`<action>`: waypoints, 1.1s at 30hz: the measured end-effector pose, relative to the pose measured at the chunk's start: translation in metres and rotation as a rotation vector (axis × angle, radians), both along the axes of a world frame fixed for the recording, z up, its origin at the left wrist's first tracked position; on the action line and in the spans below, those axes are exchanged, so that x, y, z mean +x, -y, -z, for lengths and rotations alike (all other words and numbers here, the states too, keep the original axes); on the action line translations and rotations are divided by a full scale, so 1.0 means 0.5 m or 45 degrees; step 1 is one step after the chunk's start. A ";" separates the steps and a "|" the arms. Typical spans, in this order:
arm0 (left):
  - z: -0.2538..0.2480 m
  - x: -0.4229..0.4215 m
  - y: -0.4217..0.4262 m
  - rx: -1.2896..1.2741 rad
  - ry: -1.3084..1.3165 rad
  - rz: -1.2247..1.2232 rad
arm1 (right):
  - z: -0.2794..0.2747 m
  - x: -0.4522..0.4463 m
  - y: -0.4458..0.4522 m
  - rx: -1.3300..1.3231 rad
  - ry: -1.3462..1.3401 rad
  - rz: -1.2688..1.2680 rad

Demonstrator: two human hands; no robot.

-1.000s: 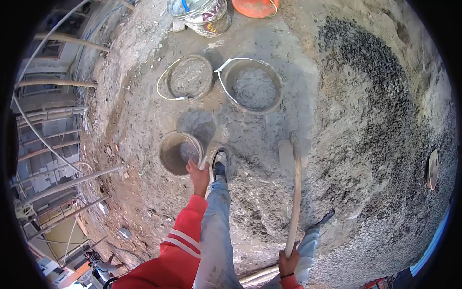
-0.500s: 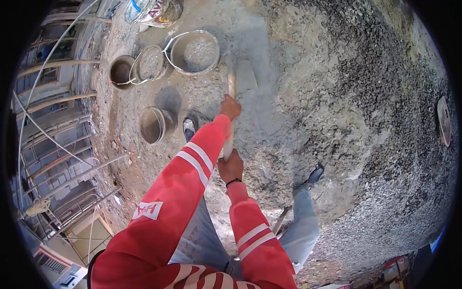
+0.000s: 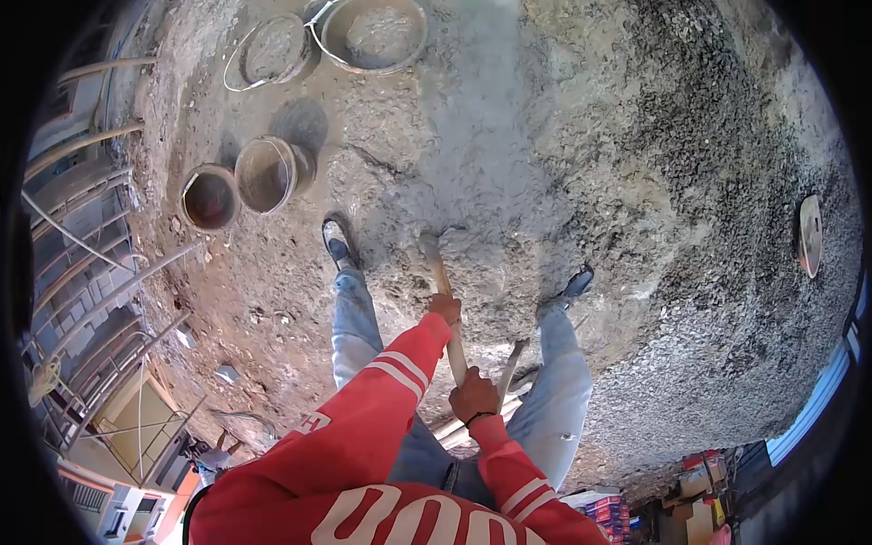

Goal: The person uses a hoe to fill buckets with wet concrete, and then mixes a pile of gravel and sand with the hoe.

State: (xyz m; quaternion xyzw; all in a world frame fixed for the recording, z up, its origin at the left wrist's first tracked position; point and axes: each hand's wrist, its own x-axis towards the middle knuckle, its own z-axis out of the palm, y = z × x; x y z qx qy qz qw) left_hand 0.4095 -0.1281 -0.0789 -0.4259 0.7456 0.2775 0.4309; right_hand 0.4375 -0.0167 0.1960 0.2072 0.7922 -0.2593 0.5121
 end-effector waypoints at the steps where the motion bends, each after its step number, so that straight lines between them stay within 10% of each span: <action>1: -0.026 -0.027 0.013 0.022 0.008 -0.031 | -0.022 -0.047 0.024 -0.009 -0.008 0.020; 8: -0.084 -0.188 0.150 1.112 0.162 -0.887 | -0.099 -0.277 0.259 0.030 0.044 -0.003; 12: -0.161 -0.292 0.286 1.128 0.321 -1.504 | -0.216 -0.347 0.379 -0.043 -0.032 -0.082; 20: -0.535 -0.449 0.522 0.889 -0.458 -1.588 | -0.510 -0.354 0.348 -0.488 -0.104 -0.283; 24: -0.663 -0.485 0.556 0.608 -0.947 -1.563 | -0.337 -0.275 0.269 -0.574 -0.372 -0.340; 29: -0.421 -0.517 0.601 0.463 -1.117 -1.484 | 0.163 -0.273 0.349 -0.272 -0.544 -0.315; 33: -0.406 -0.601 0.648 0.328 -1.185 -1.355 | 0.255 -0.253 0.440 -0.310 -0.698 -0.136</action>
